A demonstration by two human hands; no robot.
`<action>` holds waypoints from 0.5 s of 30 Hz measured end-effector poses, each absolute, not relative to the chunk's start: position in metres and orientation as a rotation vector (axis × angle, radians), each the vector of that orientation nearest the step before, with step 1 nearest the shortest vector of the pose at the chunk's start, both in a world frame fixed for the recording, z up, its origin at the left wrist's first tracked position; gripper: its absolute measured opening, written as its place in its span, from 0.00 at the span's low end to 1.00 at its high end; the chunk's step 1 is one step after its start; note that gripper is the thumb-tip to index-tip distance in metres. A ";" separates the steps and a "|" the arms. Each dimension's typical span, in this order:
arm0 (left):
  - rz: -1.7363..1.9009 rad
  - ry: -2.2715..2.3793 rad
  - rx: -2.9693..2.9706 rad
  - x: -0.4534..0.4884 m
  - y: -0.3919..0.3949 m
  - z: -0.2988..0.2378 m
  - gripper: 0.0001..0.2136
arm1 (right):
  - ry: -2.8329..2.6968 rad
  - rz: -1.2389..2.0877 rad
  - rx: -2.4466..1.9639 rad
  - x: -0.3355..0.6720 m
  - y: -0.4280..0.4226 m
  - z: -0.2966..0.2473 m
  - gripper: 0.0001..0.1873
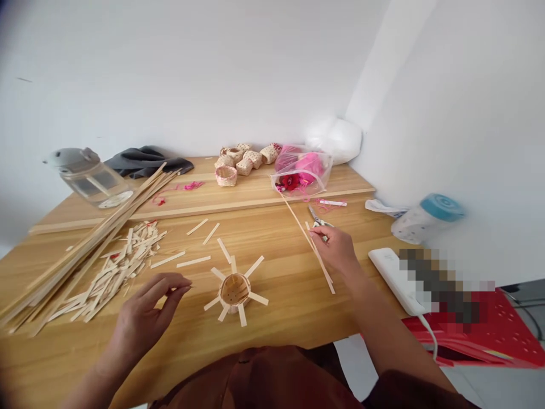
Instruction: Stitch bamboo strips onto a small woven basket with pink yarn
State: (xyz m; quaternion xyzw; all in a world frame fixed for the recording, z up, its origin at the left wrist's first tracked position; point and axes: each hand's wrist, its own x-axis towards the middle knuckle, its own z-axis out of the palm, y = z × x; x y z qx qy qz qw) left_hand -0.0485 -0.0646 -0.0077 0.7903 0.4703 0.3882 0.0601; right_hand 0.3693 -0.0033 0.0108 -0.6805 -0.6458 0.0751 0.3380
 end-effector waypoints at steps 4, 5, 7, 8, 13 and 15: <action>1.154 1.449 2.351 -0.046 -0.057 -0.020 0.04 | -1.601 0.178 -1.873 0.396 0.023 0.014 0.13; 1.154 1.456 2.338 -0.045 -0.055 -0.024 0.04 | -1.580 0.178 -1.892 0.402 0.029 0.015 0.13; 1.160 1.470 2.314 -0.046 -0.053 -0.034 0.04 | -1.547 0.181 -1.918 0.411 0.040 0.018 0.12; 1.169 1.478 2.306 -0.047 -0.052 -0.038 0.05 | -1.534 0.183 -1.925 0.414 0.045 0.019 0.12; 1.118 1.582 2.219 -0.052 -0.050 -0.056 0.08 | -1.505 0.235 -1.971 0.415 0.071 0.018 0.12; 1.093 1.614 2.173 -0.053 -0.049 -0.059 0.09 | -1.501 0.262 -2.006 0.412 0.088 0.018 0.11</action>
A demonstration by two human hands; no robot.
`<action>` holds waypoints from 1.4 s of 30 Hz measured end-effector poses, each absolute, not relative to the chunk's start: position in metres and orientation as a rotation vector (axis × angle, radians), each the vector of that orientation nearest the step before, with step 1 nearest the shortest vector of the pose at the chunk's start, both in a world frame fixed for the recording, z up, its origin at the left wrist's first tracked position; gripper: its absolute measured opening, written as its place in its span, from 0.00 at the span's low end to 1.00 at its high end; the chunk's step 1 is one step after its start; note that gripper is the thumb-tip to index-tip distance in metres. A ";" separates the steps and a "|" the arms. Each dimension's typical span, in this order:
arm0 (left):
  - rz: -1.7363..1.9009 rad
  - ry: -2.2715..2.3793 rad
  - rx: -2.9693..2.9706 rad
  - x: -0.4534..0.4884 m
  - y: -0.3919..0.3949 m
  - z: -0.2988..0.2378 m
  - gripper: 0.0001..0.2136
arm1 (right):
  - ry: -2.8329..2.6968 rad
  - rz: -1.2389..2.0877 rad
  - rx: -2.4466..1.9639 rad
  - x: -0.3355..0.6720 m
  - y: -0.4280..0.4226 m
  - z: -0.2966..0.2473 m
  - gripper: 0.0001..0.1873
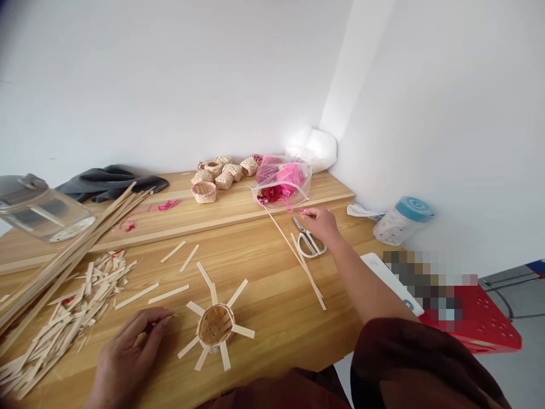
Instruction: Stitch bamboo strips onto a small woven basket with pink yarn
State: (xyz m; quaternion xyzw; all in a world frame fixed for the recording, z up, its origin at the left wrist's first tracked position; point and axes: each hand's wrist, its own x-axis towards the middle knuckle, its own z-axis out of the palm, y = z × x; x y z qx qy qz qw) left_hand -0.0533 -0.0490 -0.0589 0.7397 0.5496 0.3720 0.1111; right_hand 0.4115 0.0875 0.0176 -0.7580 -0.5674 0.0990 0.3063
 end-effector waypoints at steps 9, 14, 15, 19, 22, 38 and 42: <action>1.097 1.576 2.219 -0.055 -0.048 -0.064 0.08 | -1.452 0.164 -2.267 0.384 0.189 0.029 0.17; 1.073 1.526 2.264 -0.054 -0.048 -0.064 0.06 | -1.427 0.159 -2.363 0.375 0.212 0.029 0.18; 1.065 1.517 2.269 -0.053 -0.048 -0.064 0.06 | -1.421 0.167 -2.373 0.375 0.213 0.028 0.18; 1.058 1.504 2.276 -0.052 -0.047 -0.063 0.05 | -1.407 0.191 -2.381 0.379 0.197 0.029 0.17; 1.055 1.488 2.294 -0.052 -0.046 -0.063 0.05 | -1.391 0.197 -2.333 0.387 0.169 0.038 0.12; 1.285 1.410 2.125 -0.029 -0.041 0.020 0.06 | -1.445 0.658 -1.607 0.330 0.034 0.096 0.13; 1.233 1.345 2.090 -0.019 -0.053 0.019 0.08 | -1.353 0.839 -1.574 0.327 0.050 0.072 0.15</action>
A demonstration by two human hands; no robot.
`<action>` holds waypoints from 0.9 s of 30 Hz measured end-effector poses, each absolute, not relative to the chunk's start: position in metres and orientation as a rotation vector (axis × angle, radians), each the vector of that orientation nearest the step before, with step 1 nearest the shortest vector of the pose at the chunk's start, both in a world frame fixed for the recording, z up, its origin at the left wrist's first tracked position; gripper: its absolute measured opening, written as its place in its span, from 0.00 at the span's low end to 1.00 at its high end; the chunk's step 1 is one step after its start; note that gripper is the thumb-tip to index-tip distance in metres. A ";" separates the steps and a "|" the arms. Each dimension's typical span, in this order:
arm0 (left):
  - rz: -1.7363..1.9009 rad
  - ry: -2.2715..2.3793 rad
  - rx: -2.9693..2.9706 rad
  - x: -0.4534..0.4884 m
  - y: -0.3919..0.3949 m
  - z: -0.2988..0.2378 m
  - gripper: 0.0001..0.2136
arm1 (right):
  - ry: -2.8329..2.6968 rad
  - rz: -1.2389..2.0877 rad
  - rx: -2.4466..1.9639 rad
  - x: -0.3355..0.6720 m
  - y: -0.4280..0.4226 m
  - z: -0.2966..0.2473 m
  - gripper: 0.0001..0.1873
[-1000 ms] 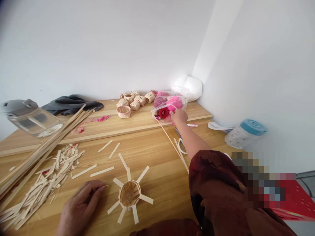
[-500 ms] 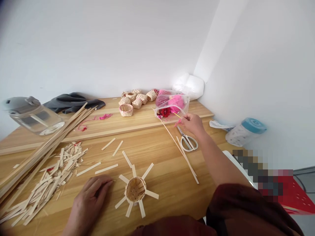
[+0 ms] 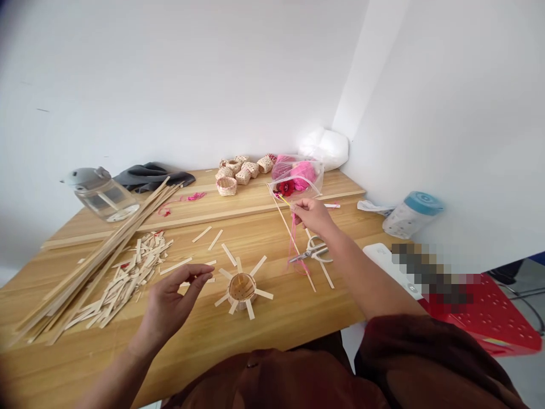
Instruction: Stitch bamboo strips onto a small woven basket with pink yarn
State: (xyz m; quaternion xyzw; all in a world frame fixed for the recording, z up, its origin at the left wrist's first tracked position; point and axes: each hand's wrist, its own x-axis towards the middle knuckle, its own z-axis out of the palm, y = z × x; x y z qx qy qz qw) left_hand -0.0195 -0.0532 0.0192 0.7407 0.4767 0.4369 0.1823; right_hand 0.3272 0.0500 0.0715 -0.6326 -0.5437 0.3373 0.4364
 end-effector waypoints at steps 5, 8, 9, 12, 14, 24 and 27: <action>1.223 1.426 2.028 -0.024 -0.066 0.011 0.08 | -1.348 1.035 -1.445 0.296 0.058 0.051 0.15; 1.229 1.483 2.001 -0.027 -0.067 0.014 0.08 | -1.377 1.147 -1.267 0.265 0.064 0.065 0.17; 1.226 1.492 2.001 -0.028 -0.067 0.015 0.08 | -1.387 1.168 -1.200 0.257 0.066 0.073 0.18; 1.216 1.500 2.011 -0.030 -0.065 0.015 0.09 | -1.373 1.145 -1.038 0.253 0.068 0.101 0.22; 1.213 1.515 2.010 -0.035 -0.065 0.009 0.09 | -1.380 1.122 -0.989 0.270 0.061 0.113 0.24; 1.136 1.604 1.862 -0.053 -0.052 -0.050 0.12 | -2.012 0.633 -1.616 0.398 -0.024 0.030 0.10; 1.102 1.595 1.863 -0.053 -0.049 -0.063 0.12 | -1.950 0.535 -1.686 0.405 -0.027 -0.003 0.09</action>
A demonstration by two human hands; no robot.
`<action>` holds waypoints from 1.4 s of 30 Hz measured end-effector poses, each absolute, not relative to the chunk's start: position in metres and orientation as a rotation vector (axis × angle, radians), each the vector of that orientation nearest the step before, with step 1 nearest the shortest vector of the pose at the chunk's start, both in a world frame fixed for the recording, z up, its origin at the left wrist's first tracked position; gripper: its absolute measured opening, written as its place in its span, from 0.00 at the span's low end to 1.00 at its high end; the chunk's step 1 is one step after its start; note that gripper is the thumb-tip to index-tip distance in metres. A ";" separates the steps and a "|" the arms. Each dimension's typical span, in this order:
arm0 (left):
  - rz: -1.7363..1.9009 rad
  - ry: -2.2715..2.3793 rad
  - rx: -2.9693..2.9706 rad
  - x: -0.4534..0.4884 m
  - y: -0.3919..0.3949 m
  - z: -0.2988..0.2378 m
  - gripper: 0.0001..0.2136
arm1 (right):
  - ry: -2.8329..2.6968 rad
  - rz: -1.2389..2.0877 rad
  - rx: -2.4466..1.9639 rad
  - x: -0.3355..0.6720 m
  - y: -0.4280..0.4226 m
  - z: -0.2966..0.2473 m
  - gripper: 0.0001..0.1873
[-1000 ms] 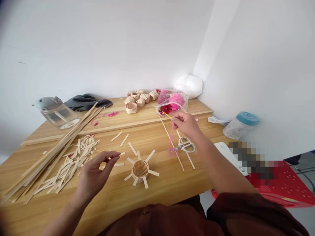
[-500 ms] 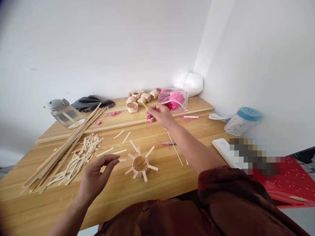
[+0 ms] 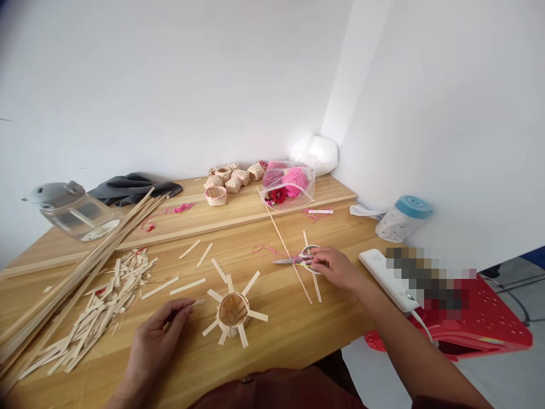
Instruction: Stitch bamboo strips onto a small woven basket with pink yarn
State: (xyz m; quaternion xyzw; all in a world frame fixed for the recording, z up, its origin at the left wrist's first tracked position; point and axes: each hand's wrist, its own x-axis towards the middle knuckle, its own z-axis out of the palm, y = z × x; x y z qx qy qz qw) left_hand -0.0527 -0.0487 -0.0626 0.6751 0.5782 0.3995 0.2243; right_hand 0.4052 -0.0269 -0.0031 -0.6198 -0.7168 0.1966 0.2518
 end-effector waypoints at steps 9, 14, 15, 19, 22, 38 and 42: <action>1.148 1.581 1.895 -0.051 -0.057 -0.059 0.12 | -1.786 0.305 -1.813 0.419 0.032 -0.028 0.11; 1.191 1.578 1.915 -0.047 -0.059 -0.052 0.12 | -1.757 0.288 -1.841 0.441 0.039 -0.017 0.08; 1.189 1.567 1.929 -0.048 -0.058 -0.053 0.12 | -1.738 0.284 -1.852 0.446 0.036 -0.014 0.07; 1.162 1.537 1.980 -0.052 -0.055 -0.060 0.11 | -1.581 0.229 -1.885 0.457 0.022 0.005 0.09; 1.205 1.564 1.943 -0.054 -0.053 -0.061 0.12 | -1.437 0.217 -1.830 0.446 0.018 0.025 0.11; 1.429 1.119 1.548 -0.024 -0.050 0.070 0.12 | -1.368 1.091 -0.926 0.263 0.000 0.176 0.15; 1.345 0.661 1.405 0.016 -0.032 0.122 0.15 | -1.311 1.220 -0.886 0.232 -0.001 0.158 0.12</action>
